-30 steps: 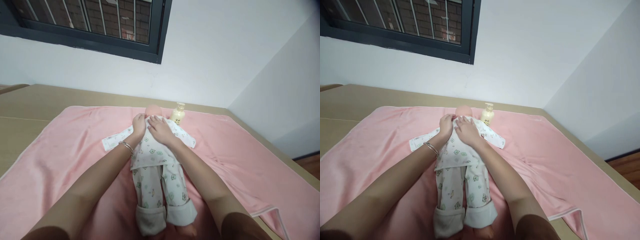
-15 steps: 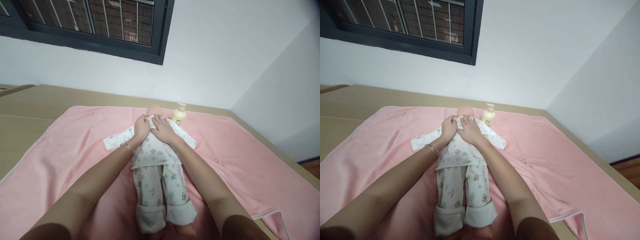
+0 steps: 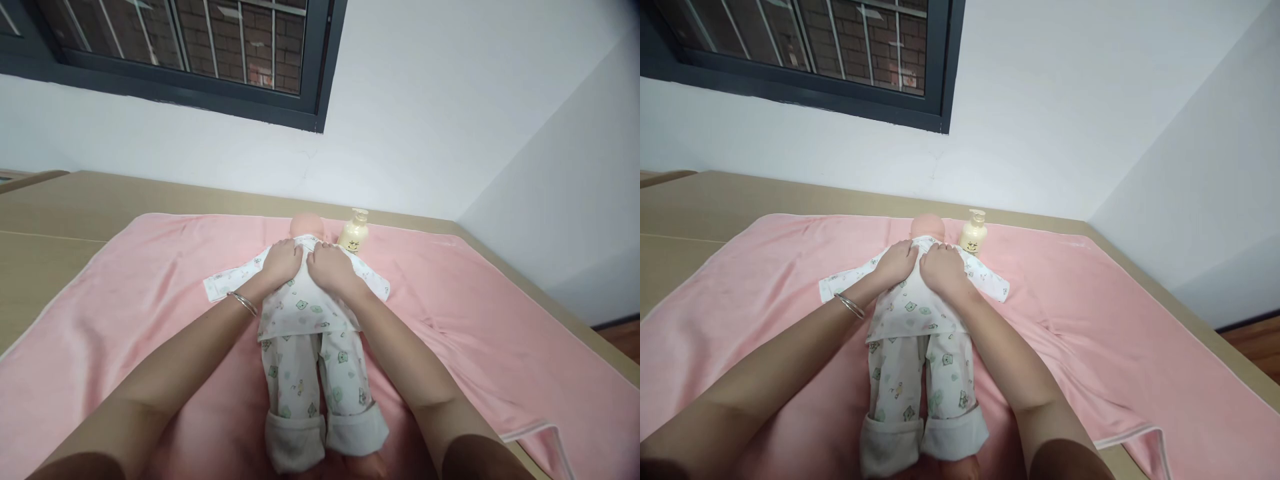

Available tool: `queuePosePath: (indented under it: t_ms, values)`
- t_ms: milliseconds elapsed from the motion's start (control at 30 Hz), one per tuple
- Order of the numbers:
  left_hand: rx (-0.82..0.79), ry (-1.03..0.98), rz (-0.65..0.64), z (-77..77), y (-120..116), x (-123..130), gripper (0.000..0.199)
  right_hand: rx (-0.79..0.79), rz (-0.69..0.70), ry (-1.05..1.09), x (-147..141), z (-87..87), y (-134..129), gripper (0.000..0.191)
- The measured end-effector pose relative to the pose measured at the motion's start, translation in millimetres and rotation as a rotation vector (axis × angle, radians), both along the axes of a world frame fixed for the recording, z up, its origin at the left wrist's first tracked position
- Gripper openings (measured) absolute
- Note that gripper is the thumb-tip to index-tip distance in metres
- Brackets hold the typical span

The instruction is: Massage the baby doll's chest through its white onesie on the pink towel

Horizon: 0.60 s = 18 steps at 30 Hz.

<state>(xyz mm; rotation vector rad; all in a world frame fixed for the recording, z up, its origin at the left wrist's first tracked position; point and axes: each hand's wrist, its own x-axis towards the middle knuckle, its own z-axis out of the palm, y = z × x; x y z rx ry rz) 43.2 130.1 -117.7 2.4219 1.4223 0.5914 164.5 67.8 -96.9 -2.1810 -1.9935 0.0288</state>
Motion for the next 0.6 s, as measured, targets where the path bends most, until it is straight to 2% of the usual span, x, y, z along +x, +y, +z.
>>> queuePosePath:
  t_ms: [100, 200, 300, 433, 500, 600]
  values:
    - [0.037, 0.065, -0.017, 5.3, -15, 3, 0.046, -0.029, 0.024, 0.030, 12, 1.1, 9, 0.043]
    - [0.068, 0.113, -0.074, 8.7, -25, 6, 0.033, -0.028, 0.017, 0.032, 15, -0.2, 13, 0.043]
    - [0.041, 0.115, -0.093, 9.5, -17, 2, 0.029, -0.025, 0.015, 0.017, 7, 2.3, 4, 0.044]
    - [-0.001, 0.064, -0.046, 6.9, 0, -4, 0.046, -0.047, 0.062, 0.032, 4, 6.6, -6, 0.038]
    - [0.006, 0.057, -0.023, 5.1, -2, -4, 0.050, -0.040, 0.074, 0.046, 9, 4.4, -1, 0.040]
    - [0.045, 0.073, 0.000, 3.2, -12, 1, 0.045, -0.010, 0.060, 0.049, 17, -3.5, 12, 0.046]
